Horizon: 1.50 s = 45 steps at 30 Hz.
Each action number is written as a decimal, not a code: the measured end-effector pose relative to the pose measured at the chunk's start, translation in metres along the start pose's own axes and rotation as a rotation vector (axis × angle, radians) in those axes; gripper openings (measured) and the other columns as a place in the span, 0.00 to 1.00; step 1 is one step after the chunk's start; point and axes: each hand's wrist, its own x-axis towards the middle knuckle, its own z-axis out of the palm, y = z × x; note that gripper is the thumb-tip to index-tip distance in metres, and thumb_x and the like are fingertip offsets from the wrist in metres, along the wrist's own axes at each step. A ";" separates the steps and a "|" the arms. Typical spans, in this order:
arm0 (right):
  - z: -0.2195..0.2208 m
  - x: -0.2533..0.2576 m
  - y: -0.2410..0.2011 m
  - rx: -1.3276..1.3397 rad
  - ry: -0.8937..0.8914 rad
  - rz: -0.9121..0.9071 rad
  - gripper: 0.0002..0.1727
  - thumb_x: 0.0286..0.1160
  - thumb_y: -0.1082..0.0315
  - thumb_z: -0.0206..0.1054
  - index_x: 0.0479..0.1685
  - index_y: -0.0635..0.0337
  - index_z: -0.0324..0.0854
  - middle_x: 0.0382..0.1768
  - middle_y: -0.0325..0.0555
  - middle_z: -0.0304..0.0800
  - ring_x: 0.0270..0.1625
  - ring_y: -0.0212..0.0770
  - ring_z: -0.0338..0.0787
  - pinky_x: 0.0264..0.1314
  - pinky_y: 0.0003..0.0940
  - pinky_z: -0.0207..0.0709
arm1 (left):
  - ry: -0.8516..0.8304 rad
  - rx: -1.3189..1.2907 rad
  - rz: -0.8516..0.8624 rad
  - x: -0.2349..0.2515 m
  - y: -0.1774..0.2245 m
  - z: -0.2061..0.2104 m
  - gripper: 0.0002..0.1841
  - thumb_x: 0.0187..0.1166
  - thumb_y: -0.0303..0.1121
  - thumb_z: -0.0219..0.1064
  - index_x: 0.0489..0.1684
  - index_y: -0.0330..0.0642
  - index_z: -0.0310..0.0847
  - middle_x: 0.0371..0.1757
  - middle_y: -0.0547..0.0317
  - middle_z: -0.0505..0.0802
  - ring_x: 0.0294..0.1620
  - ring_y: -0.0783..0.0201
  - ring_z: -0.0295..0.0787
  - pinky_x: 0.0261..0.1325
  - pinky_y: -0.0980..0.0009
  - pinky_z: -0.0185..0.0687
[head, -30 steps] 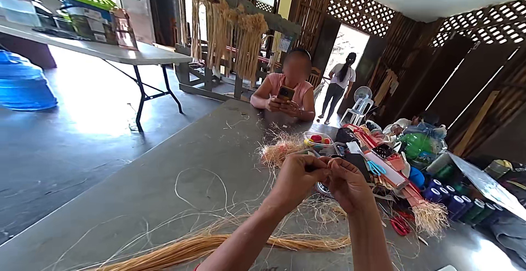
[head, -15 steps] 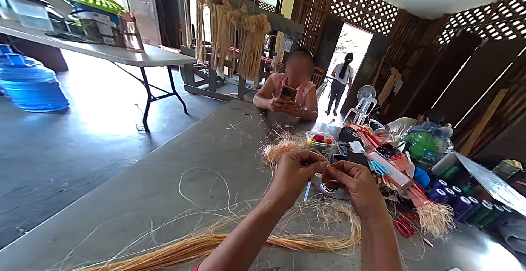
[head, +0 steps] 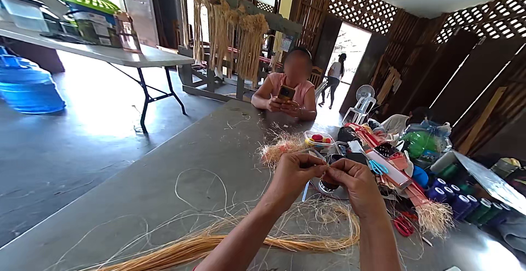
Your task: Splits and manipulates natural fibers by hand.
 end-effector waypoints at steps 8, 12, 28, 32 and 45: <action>-0.001 0.000 0.000 -0.041 0.002 0.002 0.09 0.76 0.83 0.63 0.32 0.66 0.85 0.26 0.38 0.91 0.30 0.27 0.91 0.42 0.22 0.86 | -0.001 0.016 0.030 0.001 -0.004 0.001 0.05 0.72 0.18 0.72 0.33 0.39 0.91 0.26 0.71 0.91 0.23 0.84 0.81 0.27 0.86 0.73; -0.001 0.000 -0.001 -0.051 0.011 0.005 0.09 0.76 0.83 0.63 0.32 0.66 0.85 0.25 0.38 0.91 0.30 0.27 0.91 0.43 0.22 0.87 | 0.004 0.033 0.045 0.001 -0.005 0.001 0.05 0.73 0.19 0.72 0.32 0.39 0.90 0.25 0.72 0.91 0.22 0.84 0.80 0.27 0.87 0.72; 0.012 0.004 0.008 0.168 -0.128 0.147 0.09 0.69 0.87 0.68 0.44 0.69 0.86 0.31 0.40 0.93 0.31 0.27 0.90 0.39 0.21 0.86 | -0.019 -0.221 -0.124 0.003 -0.007 0.000 0.08 0.78 0.18 0.66 0.31 0.38 0.88 0.32 0.64 0.93 0.35 0.74 0.89 0.46 0.77 0.86; 0.011 0.007 0.013 0.285 -0.186 0.256 0.08 0.72 0.87 0.64 0.37 0.67 0.86 0.29 0.41 0.93 0.31 0.30 0.92 0.40 0.25 0.88 | -0.067 -0.232 -0.123 0.004 -0.008 -0.002 0.09 0.79 0.19 0.65 0.31 0.39 0.88 0.32 0.65 0.92 0.33 0.75 0.88 0.42 0.79 0.85; -0.027 0.009 0.008 0.055 -0.194 0.048 0.09 0.80 0.82 0.59 0.34 0.63 0.81 0.21 0.36 0.87 0.23 0.30 0.89 0.32 0.27 0.89 | -0.256 -0.326 -0.319 0.004 0.008 -0.017 0.11 0.88 0.21 0.55 0.35 0.42 0.80 0.36 0.54 0.97 0.36 0.68 0.96 0.38 0.78 0.89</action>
